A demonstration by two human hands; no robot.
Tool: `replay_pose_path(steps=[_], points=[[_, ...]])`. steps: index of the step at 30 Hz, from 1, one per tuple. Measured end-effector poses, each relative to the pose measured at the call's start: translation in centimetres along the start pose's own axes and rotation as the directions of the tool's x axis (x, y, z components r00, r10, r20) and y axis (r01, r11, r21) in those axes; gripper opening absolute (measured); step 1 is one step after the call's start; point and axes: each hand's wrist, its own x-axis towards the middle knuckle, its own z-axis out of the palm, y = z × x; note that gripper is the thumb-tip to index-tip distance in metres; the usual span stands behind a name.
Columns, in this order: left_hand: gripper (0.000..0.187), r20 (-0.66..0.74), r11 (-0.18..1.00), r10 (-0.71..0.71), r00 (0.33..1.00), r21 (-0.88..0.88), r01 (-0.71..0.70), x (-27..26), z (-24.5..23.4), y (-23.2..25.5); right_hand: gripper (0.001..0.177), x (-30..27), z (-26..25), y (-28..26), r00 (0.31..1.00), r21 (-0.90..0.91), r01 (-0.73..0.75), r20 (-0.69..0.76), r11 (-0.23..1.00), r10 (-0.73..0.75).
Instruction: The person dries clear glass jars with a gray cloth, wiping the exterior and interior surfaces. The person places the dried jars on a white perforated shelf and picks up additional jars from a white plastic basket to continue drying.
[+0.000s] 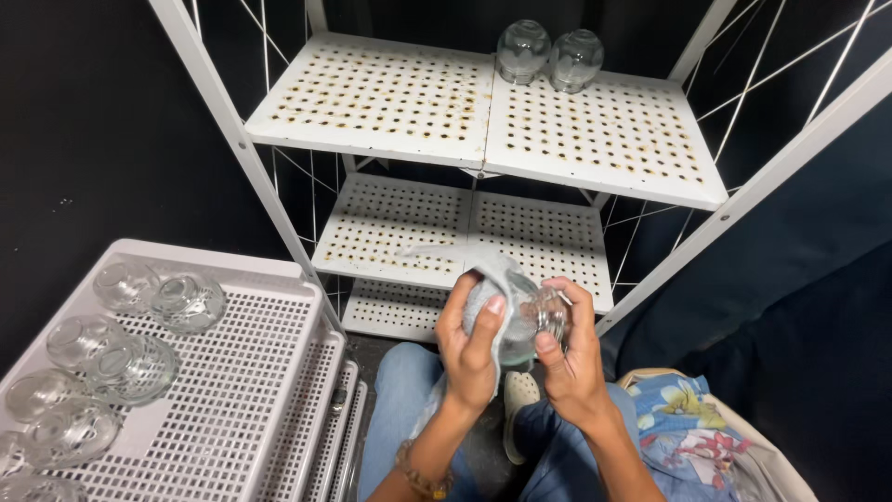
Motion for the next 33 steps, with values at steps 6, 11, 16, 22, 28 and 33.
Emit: replay_pose_path(steps=[6,11,16,22,28,33], points=[[0.083,0.301,0.536,0.564,0.769,0.575,-0.618,-1.2,-0.3,1.0,0.039,0.8,-0.3,-1.1,0.976,0.331,-0.214,0.041,0.919,0.213],[0.082,0.141,0.813,0.351,0.926,0.445,-0.376,-2.9,-1.1,1.3,0.066,-1.8,-0.2,-3.6,0.993,-0.035,-0.091,-0.073,0.995,0.088],[0.04,0.135,0.991,-0.135,0.982,0.005,0.135,-0.4,-0.2,3.5,0.068,-0.5,-0.2,-3.4,0.995,-0.205,-0.058,-0.093,0.977,0.04],[0.063,0.169,0.661,0.488,0.856,0.569,-0.489,-0.5,-0.6,1.3,0.047,0.7,0.0,-2.8,0.987,0.043,-0.159,0.011,0.986,0.159],[0.03,0.0,1.0,-0.016,1.0,0.007,0.016,2.3,0.9,1.9,0.075,1.2,0.1,-2.2,0.992,0.151,-0.121,0.057,0.981,0.114],[0.057,0.166,0.789,0.429,0.888,0.41,-0.458,2.9,0.7,1.7,0.046,2.8,0.2,-0.6,0.981,0.625,-0.179,0.057,0.76,0.184]])
